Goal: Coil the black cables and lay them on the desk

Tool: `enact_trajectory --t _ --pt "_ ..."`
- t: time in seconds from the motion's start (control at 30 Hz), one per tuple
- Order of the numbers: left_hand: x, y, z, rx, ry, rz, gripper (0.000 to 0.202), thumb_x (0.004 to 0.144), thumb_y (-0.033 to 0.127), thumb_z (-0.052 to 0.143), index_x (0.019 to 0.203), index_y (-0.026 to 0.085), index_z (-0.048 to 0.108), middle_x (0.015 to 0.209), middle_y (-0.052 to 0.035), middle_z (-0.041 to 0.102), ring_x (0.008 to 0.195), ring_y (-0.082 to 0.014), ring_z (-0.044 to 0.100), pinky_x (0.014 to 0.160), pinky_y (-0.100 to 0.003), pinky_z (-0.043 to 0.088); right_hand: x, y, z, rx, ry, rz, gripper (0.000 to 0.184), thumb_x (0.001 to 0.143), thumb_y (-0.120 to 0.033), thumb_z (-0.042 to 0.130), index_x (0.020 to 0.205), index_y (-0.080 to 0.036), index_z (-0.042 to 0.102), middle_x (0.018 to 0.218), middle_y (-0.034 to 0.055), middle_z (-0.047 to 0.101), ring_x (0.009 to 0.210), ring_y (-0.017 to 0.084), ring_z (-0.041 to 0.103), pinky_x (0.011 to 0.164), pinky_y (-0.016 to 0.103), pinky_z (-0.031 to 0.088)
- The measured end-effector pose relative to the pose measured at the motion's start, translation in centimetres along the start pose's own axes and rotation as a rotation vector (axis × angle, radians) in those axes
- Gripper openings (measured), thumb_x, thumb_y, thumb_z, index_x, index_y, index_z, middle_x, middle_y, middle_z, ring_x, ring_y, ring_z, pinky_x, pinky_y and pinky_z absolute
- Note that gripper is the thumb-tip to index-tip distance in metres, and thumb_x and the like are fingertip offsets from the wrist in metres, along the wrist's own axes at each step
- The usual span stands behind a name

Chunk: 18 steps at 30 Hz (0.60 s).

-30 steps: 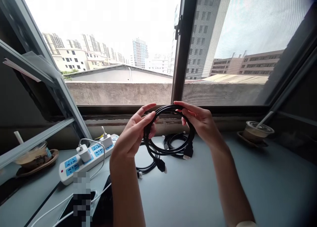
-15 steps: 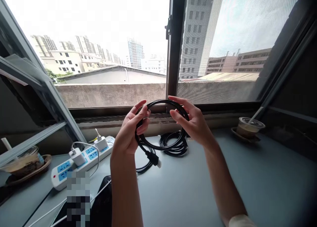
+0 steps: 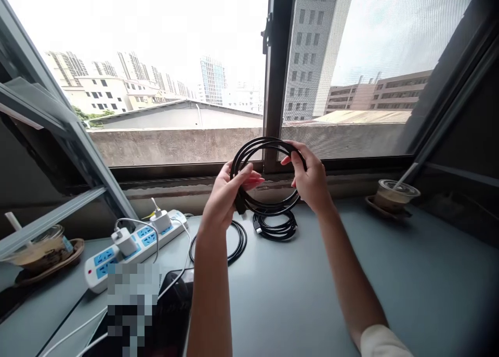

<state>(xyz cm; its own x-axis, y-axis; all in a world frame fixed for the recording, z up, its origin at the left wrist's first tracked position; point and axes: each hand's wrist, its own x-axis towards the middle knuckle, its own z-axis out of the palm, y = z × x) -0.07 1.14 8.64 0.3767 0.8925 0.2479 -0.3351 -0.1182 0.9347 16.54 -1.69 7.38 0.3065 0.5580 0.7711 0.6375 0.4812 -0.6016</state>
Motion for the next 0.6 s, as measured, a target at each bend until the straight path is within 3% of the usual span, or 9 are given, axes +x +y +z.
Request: enact_trajectory --t 0.1,0.17,0.33,0.47,0.6 --pt "0.6 -1.6 0.0 0.308 -0.046 -0.083 0.031 0.078 0.038 0.059 0.096 0.014 0.051 0.076 -0.0051 0.064 0.071 -0.0148 0.064 0.059 -0.021 0.051 0.4 1.4 0.3 -0.019 0.095 0.051 0.034 0.092 -0.033 0.038 0.119 -0.021 0.054 0.078 0.0002 0.06 0.035 0.004 0.037 0.032 0.016 0.033" --pt "1.1 -2.9 0.1 0.431 -0.019 -0.155 0.025 0.08 0.036 0.054 0.091 0.014 0.049 0.069 -0.0043 0.061 0.063 -0.0167 0.064 0.051 -0.024 0.051 0.6 2.3 0.4 -0.066 0.068 0.081 0.035 0.092 -0.031 0.037 0.12 -0.021 0.054 0.078 0.0007 0.061 0.035 0.004 0.038 0.033 0.016 0.034" --pt "2.8 -5.8 -0.1 0.481 -0.029 -0.291 0.03 0.084 0.03 0.042 0.107 0.012 0.039 0.057 -0.0021 0.058 0.04 -0.0187 0.058 0.045 -0.033 0.051 0.6 4.9 0.5 -0.307 -0.154 0.156 0.043 0.084 -0.023 0.049 0.128 -0.022 0.05 0.103 0.0066 0.062 0.056 0.009 0.056 0.054 0.021 0.047" --pt "4.0 -8.4 -0.3 0.614 -0.01 -0.418 0.045 0.085 0.03 0.037 0.122 0.006 0.026 0.059 -0.0045 0.059 0.043 -0.0199 0.059 0.045 -0.031 0.05 0.5 8.0 0.9 -0.54 -0.436 0.317 0.056 0.082 -0.012 0.045 0.136 -0.027 0.038 0.117 0.0057 0.057 0.073 0.012 0.062 0.073 0.025 0.049" --pt "4.5 -11.7 0.1 0.807 -0.056 -0.52 0.047 0.084 0.024 0.035 0.123 -0.001 0.028 0.063 -0.0101 0.062 0.044 -0.0197 0.059 0.049 -0.03 0.049 -0.3 11.5 1.7 -0.649 -0.554 0.45 0.051 0.08 -0.01 0.05 0.128 -0.028 0.049 0.114 0.0047 0.06 0.091 0.018 0.061 0.081 0.027 0.047"
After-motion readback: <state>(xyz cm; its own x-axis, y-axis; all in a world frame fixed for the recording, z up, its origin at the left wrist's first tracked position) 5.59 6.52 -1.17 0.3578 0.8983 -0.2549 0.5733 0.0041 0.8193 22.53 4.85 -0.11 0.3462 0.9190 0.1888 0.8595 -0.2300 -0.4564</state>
